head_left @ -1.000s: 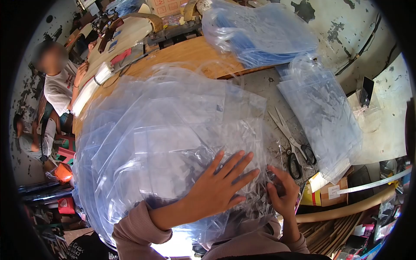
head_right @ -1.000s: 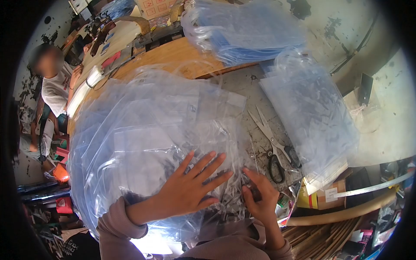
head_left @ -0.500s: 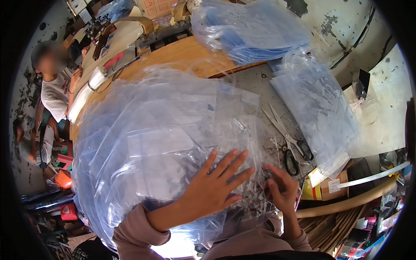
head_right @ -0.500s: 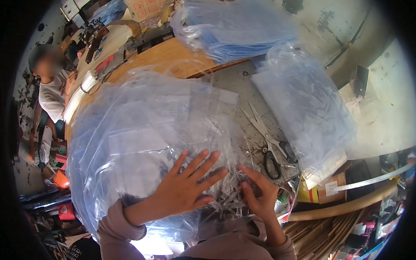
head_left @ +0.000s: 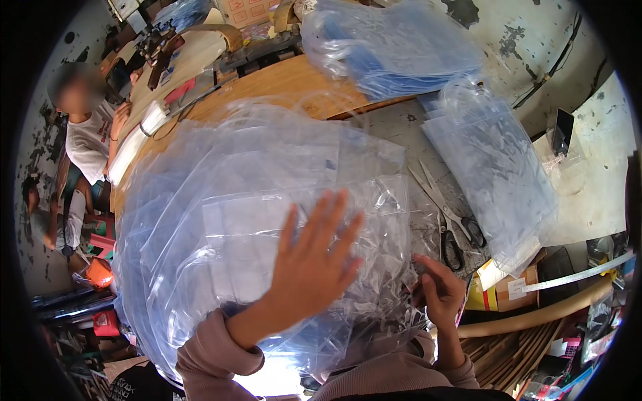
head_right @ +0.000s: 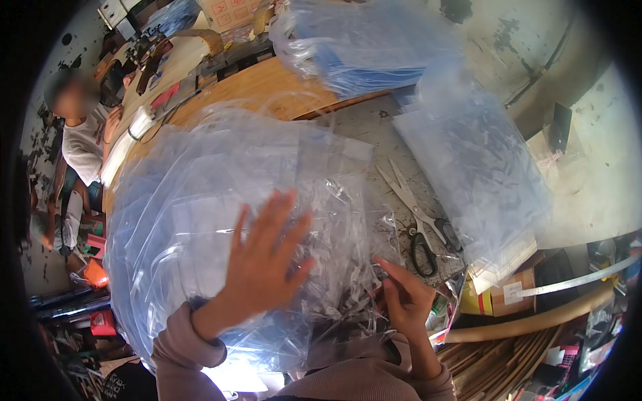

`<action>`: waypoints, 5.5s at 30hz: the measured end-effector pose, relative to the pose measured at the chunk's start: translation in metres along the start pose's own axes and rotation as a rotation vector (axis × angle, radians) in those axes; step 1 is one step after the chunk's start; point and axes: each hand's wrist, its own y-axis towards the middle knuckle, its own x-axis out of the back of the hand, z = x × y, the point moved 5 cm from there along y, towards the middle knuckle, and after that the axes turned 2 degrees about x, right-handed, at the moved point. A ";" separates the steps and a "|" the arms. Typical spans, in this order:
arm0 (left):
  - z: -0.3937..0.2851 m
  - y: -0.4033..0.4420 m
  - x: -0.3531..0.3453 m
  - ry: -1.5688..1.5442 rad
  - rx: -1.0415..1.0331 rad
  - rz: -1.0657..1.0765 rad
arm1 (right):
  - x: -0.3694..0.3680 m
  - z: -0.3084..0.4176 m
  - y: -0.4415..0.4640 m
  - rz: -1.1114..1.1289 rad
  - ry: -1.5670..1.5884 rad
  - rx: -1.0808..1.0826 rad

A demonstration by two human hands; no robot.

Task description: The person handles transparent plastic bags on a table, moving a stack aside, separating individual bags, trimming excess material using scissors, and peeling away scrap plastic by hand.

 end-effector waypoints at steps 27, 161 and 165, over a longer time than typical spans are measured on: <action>-0.010 -0.008 0.009 0.566 -0.185 -0.275 | -0.003 0.000 -0.003 -0.070 -0.086 0.081; -0.019 -0.011 0.034 0.459 0.001 -0.179 | 0.108 0.034 0.018 -0.812 -0.009 0.317; 0.010 -0.005 0.011 0.383 0.037 -0.071 | 0.162 0.035 0.019 -0.922 -0.134 0.199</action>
